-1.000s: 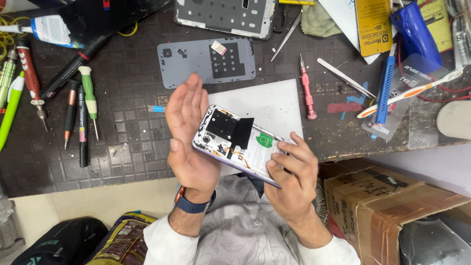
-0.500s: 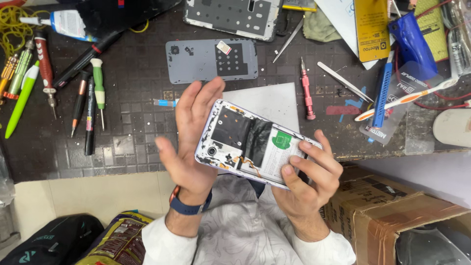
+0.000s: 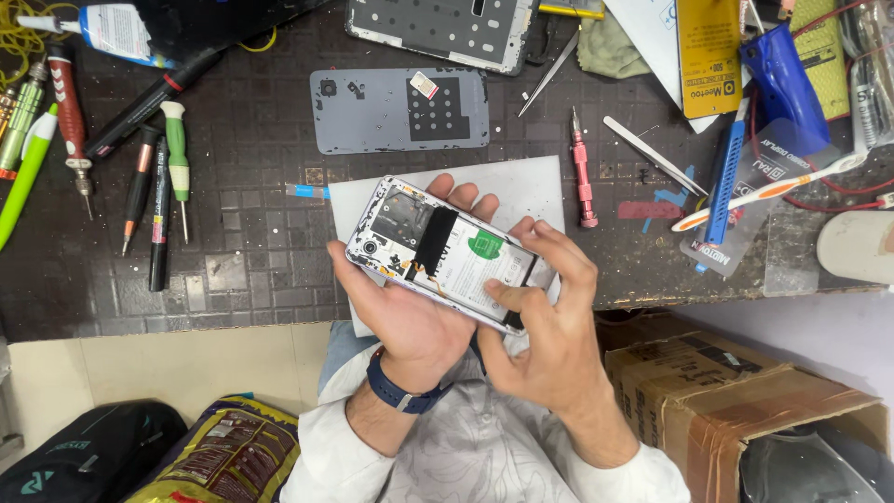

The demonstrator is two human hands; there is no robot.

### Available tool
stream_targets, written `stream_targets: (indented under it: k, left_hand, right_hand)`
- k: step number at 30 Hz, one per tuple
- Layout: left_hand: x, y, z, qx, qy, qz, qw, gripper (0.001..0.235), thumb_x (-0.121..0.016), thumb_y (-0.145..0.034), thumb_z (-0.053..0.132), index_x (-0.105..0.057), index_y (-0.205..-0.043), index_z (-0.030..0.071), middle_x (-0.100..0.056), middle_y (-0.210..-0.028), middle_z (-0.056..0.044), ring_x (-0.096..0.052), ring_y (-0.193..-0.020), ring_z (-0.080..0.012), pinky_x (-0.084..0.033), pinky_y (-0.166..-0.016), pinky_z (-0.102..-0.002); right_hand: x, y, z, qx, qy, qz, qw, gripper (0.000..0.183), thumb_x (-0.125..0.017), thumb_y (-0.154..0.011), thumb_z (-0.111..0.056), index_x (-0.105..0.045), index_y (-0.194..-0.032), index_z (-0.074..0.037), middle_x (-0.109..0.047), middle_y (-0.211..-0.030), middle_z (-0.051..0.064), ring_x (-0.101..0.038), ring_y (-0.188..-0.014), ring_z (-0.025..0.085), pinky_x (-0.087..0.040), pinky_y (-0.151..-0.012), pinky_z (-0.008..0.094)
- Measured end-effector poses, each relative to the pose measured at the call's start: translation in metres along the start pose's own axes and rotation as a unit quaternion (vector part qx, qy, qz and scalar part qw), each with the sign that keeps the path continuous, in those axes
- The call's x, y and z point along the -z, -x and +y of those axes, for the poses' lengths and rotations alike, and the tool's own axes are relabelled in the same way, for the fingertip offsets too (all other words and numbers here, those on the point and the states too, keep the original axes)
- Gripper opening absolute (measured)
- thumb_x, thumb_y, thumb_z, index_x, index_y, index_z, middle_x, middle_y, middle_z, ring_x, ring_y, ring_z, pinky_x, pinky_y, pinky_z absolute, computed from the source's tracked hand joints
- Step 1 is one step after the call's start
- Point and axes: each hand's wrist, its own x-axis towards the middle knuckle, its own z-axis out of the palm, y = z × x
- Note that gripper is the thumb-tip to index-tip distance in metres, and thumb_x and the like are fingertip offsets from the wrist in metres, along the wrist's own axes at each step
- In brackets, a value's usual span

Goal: The person uses a small screwdriver to remove screws from the back of a disassembled smartphone. They then insert a SIM card into the SIM tray and reinsert the tray into the phone.

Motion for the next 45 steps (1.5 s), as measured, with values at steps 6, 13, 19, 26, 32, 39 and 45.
stream_targets:
  k: [6,13,19,26,32,39,45]
  left_hand:
    - [0.012,-0.011,0.003,-0.044,0.015,0.016,0.999,0.093,-0.02,-0.102,0.075,-0.044,-0.149,-0.001,-0.055,-0.143,-0.024,-0.053,-0.133,-0.042,-0.039,-0.121,-0.063]
    - [0.012,-0.009,0.006,0.018,-0.045,-0.021,0.999,0.103,-0.016,-0.099,0.079,-0.044,-0.149,-0.006,-0.056,-0.141,-0.026,-0.054,-0.135,-0.0431,-0.041,-0.118,-0.059]
    - [0.011,-0.009,0.008,0.05,-0.024,-0.013,0.998,0.106,-0.014,-0.096,0.081,-0.044,-0.151,-0.005,-0.057,-0.141,-0.025,-0.054,-0.134,-0.0418,-0.041,-0.118,-0.06]
    - [0.015,-0.01,0.006,0.047,-0.014,-0.035,0.998,0.103,-0.013,-0.099,0.078,-0.046,-0.15,-0.005,-0.06,-0.137,-0.024,-0.057,-0.129,-0.04,-0.045,-0.114,-0.057]
    - [0.015,-0.01,0.005,0.052,-0.007,-0.034,0.998,0.101,-0.013,-0.1,0.078,-0.047,-0.149,-0.004,-0.061,-0.133,-0.022,-0.059,-0.126,-0.0376,-0.047,-0.112,-0.055]
    - [0.015,-0.009,0.005,0.046,-0.015,-0.031,0.998,0.1,-0.015,-0.101,0.077,-0.049,-0.148,-0.005,-0.061,-0.13,-0.022,-0.06,-0.123,-0.0373,-0.048,-0.11,-0.054]
    - [0.015,-0.011,0.004,0.043,-0.004,-0.034,0.998,0.1,-0.015,-0.102,0.077,-0.049,-0.146,-0.006,-0.061,-0.13,-0.022,-0.06,-0.123,-0.0367,-0.048,-0.111,-0.051]
  right_hand:
    - [0.006,-0.015,0.0,-0.028,-0.036,-0.051,0.998,0.06,-0.087,-0.069,-0.018,-0.058,-0.119,-0.002,-0.05,-0.144,0.026,-0.049,-0.137,0.045,-0.043,-0.113,0.054]
    - [0.006,-0.016,0.002,-0.059,-0.013,-0.061,0.996,0.071,-0.089,-0.069,-0.019,-0.054,-0.128,-0.001,-0.054,-0.14,0.021,-0.055,-0.127,0.041,-0.047,-0.106,0.051]
    - [0.005,-0.015,0.001,-0.06,-0.006,-0.059,0.996,0.072,-0.088,-0.066,-0.017,-0.054,-0.127,0.0,-0.055,-0.137,0.021,-0.054,-0.123,0.039,-0.047,-0.103,0.05]
    - [-0.002,-0.012,0.001,-0.053,-0.002,-0.031,0.998,0.069,-0.083,-0.066,-0.016,-0.052,-0.126,-0.001,-0.054,-0.134,0.02,-0.05,-0.121,0.037,-0.042,-0.105,0.05]
    - [-0.01,-0.006,0.004,-0.057,-0.011,-0.014,0.998,0.068,-0.079,-0.068,-0.016,-0.049,-0.127,-0.002,-0.052,-0.134,0.02,-0.047,-0.123,0.036,-0.039,-0.108,0.049]
    - [-0.011,-0.003,0.005,-0.051,0.0,0.0,0.999,0.067,-0.079,-0.07,-0.022,-0.048,-0.125,-0.001,-0.052,-0.134,0.021,-0.046,-0.123,0.034,-0.036,-0.107,0.048]
    - [-0.015,0.004,0.012,-0.058,-0.009,0.009,0.998,0.066,-0.078,-0.074,-0.029,-0.048,-0.127,-0.002,-0.052,-0.133,0.02,-0.045,-0.121,0.032,-0.035,-0.107,0.047]
